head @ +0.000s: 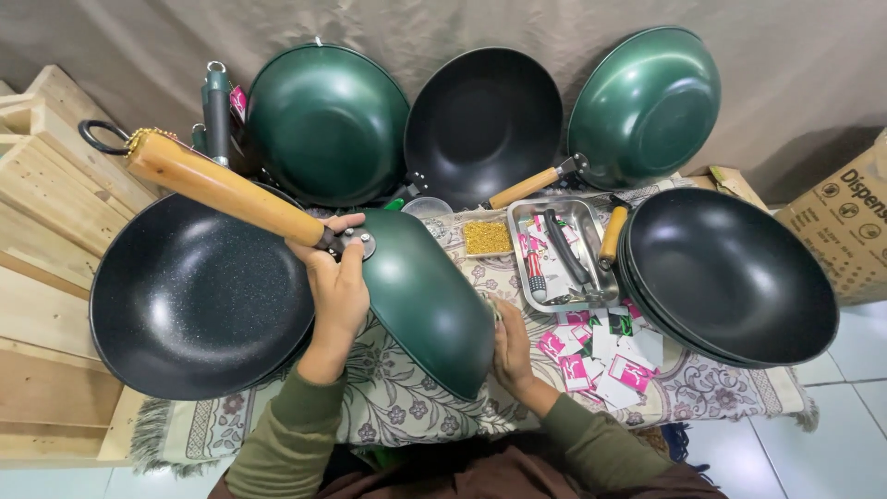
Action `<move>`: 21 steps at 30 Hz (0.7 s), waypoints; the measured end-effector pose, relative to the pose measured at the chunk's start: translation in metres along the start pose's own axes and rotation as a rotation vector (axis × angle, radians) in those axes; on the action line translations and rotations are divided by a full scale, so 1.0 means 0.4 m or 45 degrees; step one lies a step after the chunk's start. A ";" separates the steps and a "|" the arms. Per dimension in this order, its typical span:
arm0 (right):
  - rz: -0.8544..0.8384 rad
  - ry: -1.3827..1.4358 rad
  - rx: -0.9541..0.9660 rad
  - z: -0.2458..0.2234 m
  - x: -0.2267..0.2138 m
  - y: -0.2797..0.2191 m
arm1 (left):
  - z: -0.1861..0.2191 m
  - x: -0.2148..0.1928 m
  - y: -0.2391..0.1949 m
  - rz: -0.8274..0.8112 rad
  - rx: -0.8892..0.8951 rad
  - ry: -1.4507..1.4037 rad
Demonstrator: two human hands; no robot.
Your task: Cleaning a wok with a cloth and then assembling a wooden handle onto the mounting bracket of a green wok.
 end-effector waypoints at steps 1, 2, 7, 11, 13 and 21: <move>-0.001 0.002 0.000 0.020 0.004 0.010 | 0.003 0.002 -0.003 0.001 0.000 0.002; 0.013 -0.183 -0.008 0.039 0.007 0.020 | 0.006 0.003 -0.005 0.002 0.002 0.006; -0.181 -0.799 0.145 0.097 0.024 0.042 | 0.023 0.004 -0.005 0.023 0.031 0.006; -0.195 -0.924 -0.179 0.136 0.057 -0.006 | 0.016 -0.001 0.001 0.033 0.023 0.009; -0.200 -0.948 -0.337 0.125 0.067 -0.028 | 0.008 -0.004 0.003 0.043 0.021 0.011; -0.416 -0.846 -0.164 0.087 0.046 0.000 | 0.057 0.007 0.007 -0.057 0.010 0.206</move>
Point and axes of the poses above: each hand's wrist, its own y-axis towards the middle knuckle, its own x-axis out of the palm, z = x × y, the point moved 7 cm from there along y, towards the middle knuckle, and after that the axes turned 12 degrees about -y, right-handed, at the moved point
